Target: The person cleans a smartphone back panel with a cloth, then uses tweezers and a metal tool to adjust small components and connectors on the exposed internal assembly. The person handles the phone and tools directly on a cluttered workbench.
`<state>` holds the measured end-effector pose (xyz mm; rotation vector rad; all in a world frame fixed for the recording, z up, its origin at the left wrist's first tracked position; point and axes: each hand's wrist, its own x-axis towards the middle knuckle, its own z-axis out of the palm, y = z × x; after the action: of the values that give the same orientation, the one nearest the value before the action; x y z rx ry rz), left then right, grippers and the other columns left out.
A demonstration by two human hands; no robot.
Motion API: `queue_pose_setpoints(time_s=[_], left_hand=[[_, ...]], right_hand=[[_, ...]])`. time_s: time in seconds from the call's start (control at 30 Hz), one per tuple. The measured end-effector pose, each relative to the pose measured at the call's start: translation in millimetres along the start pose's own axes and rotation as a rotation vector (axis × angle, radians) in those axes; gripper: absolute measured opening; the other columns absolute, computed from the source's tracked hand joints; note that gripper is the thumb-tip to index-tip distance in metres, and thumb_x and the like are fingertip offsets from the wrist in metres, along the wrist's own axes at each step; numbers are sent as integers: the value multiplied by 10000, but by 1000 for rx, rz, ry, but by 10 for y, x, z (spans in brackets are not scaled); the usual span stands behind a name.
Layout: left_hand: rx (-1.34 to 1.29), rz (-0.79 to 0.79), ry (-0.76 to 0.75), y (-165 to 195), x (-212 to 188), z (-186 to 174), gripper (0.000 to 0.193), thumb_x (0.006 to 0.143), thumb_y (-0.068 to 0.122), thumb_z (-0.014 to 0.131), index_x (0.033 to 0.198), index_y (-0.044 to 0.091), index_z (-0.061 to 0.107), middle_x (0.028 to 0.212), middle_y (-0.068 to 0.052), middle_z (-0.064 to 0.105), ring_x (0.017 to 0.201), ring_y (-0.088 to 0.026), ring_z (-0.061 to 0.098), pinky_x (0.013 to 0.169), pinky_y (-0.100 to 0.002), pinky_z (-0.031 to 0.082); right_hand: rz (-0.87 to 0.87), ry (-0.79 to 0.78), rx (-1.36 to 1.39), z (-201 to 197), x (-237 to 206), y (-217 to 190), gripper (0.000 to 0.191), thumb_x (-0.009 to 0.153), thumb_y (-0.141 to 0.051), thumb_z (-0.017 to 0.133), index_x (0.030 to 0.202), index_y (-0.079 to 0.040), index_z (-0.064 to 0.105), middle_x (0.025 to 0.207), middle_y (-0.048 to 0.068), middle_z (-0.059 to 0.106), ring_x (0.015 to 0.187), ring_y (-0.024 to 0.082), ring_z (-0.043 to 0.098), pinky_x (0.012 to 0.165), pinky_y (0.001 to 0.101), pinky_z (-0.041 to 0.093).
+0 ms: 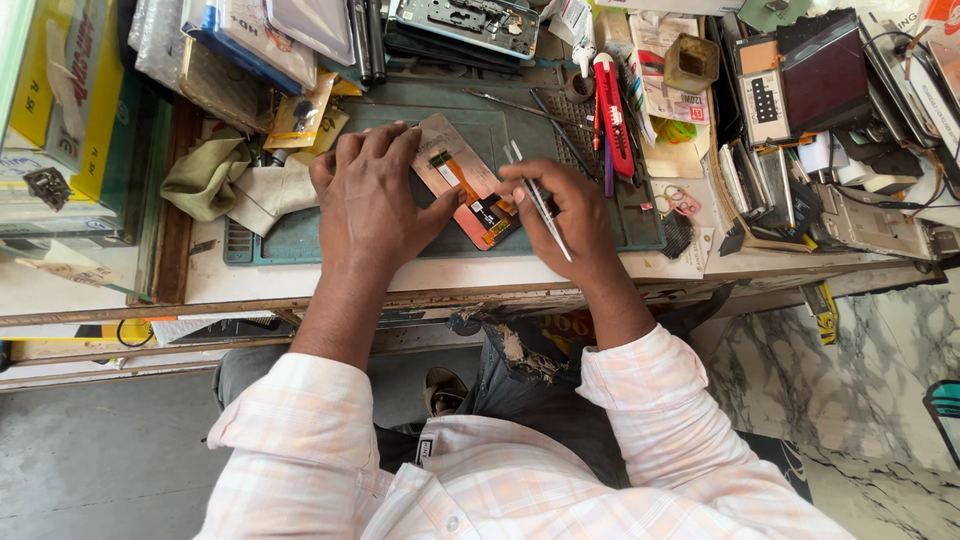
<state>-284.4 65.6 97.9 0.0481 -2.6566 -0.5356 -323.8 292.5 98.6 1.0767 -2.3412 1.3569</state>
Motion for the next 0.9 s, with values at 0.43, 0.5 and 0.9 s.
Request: queue_pose_setpoints(time_s=[0.43, 0.5, 0.9], left_hand=[[-4, -5, 8, -29, 41, 20, 692, 724, 561, 844, 1255, 143, 695, 1275, -50, 639, 1218, -290, 503, 1017, -508, 301], [-22, -10, 12, -47, 35, 42, 690, 719, 553, 845, 1252, 141, 696, 1291, -44, 640, 1223, -283, 505, 1024, -506, 302], [44, 52, 63, 29, -6, 15, 867, 663, 687, 866, 1268, 88, 701, 1230, -68, 652, 1175, -290, 520, 1002, -513, 310]], right_hand=[[56, 14, 210, -49, -82, 98, 331, 1088, -236, 670, 1302, 16, 666, 1100, 148, 775, 1029, 185, 755, 893, 303, 619], [80, 2, 295, -28, -81, 79, 308, 1085, -225, 660, 1257, 30, 660, 1079, 150, 776, 1024, 187, 762, 900, 308, 628], [34, -3, 258, -4, -115, 104, 236, 1103, -195, 627, 1219, 9, 612, 1032, 131, 777, 975, 188, 782, 874, 316, 651]])
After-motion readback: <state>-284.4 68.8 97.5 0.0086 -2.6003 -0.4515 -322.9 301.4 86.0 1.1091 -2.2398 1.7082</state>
